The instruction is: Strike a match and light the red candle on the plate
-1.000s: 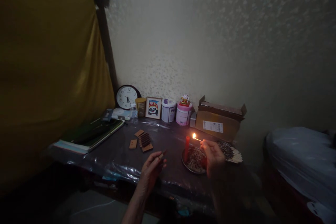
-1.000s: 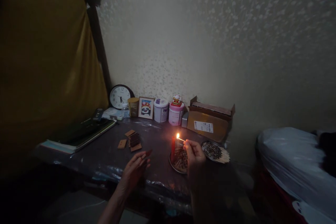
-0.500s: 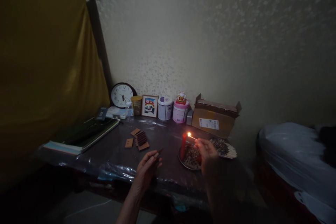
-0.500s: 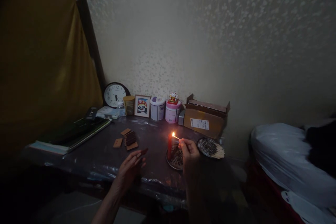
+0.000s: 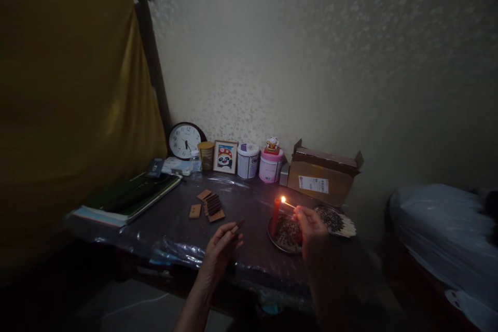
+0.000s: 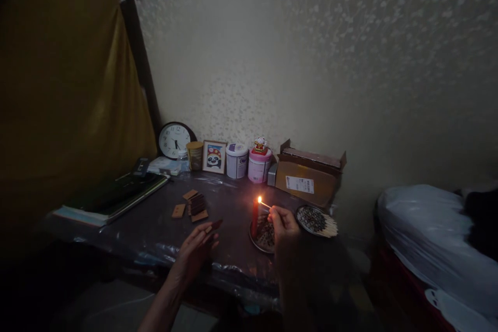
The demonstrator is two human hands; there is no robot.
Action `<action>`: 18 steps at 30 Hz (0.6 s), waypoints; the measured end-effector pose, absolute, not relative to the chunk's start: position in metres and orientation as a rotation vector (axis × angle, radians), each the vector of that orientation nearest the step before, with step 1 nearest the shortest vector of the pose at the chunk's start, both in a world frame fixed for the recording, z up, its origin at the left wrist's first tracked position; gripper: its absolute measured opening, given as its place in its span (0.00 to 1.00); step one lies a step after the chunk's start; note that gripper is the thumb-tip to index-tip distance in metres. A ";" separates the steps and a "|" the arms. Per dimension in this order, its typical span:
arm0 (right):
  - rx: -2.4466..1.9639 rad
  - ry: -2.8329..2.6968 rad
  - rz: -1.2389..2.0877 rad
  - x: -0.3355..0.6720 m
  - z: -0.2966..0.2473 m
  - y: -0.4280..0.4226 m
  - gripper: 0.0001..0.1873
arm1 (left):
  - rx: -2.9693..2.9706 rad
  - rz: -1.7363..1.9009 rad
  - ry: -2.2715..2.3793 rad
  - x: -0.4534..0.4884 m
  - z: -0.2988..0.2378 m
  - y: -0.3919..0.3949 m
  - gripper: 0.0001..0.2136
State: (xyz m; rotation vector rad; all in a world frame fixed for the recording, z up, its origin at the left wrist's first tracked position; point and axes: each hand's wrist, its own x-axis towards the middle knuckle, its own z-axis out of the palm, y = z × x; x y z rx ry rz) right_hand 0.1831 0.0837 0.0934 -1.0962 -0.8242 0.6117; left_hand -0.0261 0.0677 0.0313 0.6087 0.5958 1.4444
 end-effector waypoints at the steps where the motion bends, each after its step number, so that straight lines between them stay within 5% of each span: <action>1: -1.097 -0.823 0.615 0.183 0.093 0.083 0.11 | 0.606 1.445 0.591 -0.026 0.031 0.068 0.12; 18: -1.021 -0.792 0.603 0.187 0.084 0.092 0.11 | 0.617 1.427 0.578 -0.027 0.027 0.069 0.13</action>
